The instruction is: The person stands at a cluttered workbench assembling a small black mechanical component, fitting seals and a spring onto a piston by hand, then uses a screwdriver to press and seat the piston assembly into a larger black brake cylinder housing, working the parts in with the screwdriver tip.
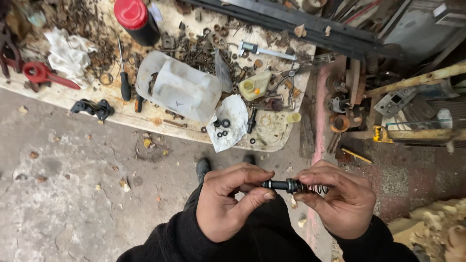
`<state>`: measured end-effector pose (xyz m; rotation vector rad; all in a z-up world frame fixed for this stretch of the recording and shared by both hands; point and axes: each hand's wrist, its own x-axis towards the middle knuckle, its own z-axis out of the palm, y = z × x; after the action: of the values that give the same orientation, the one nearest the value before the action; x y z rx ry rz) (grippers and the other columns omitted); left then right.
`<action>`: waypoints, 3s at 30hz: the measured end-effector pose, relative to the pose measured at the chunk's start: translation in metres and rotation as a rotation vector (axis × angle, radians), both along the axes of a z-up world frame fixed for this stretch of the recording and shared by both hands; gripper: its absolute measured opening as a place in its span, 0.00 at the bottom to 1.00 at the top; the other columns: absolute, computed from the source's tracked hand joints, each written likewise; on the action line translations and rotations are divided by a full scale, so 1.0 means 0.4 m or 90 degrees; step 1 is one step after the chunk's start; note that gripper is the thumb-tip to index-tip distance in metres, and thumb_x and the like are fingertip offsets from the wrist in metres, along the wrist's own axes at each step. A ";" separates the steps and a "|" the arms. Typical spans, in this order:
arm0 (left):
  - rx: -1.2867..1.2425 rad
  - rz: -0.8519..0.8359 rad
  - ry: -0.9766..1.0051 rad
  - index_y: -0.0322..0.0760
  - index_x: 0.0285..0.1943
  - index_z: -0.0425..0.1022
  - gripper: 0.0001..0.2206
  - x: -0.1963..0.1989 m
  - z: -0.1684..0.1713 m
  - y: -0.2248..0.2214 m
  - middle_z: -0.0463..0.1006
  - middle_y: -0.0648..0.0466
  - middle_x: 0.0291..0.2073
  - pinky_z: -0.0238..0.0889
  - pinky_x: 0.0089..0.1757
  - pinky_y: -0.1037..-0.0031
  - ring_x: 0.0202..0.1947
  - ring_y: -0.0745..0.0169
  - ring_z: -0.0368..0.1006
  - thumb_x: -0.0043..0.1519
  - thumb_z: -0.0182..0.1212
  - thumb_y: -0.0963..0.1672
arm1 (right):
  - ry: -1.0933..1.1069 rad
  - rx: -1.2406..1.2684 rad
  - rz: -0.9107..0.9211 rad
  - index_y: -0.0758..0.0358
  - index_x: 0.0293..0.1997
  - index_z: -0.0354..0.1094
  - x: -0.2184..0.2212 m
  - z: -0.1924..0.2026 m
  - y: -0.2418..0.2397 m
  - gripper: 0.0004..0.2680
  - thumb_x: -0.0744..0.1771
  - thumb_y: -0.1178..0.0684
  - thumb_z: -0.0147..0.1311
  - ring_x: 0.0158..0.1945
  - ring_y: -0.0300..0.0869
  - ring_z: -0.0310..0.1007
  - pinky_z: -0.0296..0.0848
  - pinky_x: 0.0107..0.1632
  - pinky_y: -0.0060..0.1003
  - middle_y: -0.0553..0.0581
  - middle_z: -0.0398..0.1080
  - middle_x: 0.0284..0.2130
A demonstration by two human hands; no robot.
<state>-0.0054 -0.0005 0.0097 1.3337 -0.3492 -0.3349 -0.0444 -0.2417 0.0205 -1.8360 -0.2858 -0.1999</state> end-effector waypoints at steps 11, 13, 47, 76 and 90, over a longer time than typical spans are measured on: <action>0.029 -0.010 -0.083 0.28 0.53 0.80 0.12 -0.055 0.124 -0.043 0.82 0.50 0.40 0.76 0.40 0.79 0.36 0.68 0.82 0.62 0.69 0.39 | -0.064 -0.021 -0.043 0.67 0.45 0.72 -0.077 0.094 -0.034 0.10 0.62 0.63 0.67 0.46 0.45 0.81 0.80 0.47 0.35 0.61 0.78 0.39; 0.032 0.002 -0.108 0.28 0.53 0.79 0.12 -0.061 0.148 -0.048 0.82 0.50 0.41 0.76 0.40 0.79 0.36 0.68 0.81 0.62 0.69 0.39 | -0.082 0.018 -0.038 0.66 0.46 0.72 -0.091 0.087 -0.038 0.10 0.63 0.64 0.66 0.47 0.45 0.80 0.80 0.52 0.37 0.61 0.78 0.40; 0.167 -0.036 -0.221 0.31 0.53 0.79 0.12 0.033 0.132 -0.118 0.80 0.50 0.38 0.74 0.39 0.75 0.34 0.62 0.80 0.61 0.68 0.39 | -0.079 0.017 -0.079 0.63 0.47 0.70 -0.017 -0.078 -0.085 0.15 0.60 0.66 0.69 0.53 0.41 0.72 0.74 0.60 0.37 0.56 0.74 0.44; 0.675 -0.161 -0.384 0.43 0.48 0.82 0.10 0.289 -0.766 -0.427 0.78 0.50 0.32 0.71 0.33 0.59 0.30 0.46 0.77 0.57 0.66 0.43 | 0.245 -0.116 -0.307 0.53 0.56 0.69 0.213 -0.946 -0.157 0.22 0.58 0.61 0.68 0.56 0.49 0.71 0.65 0.62 0.45 0.51 0.74 0.48; 0.682 -0.161 -0.379 0.40 0.48 0.81 0.11 0.290 -0.735 -0.429 0.80 0.50 0.36 0.72 0.33 0.62 0.30 0.48 0.78 0.57 0.68 0.43 | 0.212 -0.139 -0.272 0.52 0.59 0.66 0.216 -0.949 -0.158 0.24 0.58 0.60 0.68 0.56 0.47 0.71 0.62 0.64 0.47 0.46 0.76 0.47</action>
<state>0.1105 -0.1722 -0.2842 2.4587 -0.9197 -0.3395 0.0421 -0.3047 -0.3591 -2.0948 0.3329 -0.1572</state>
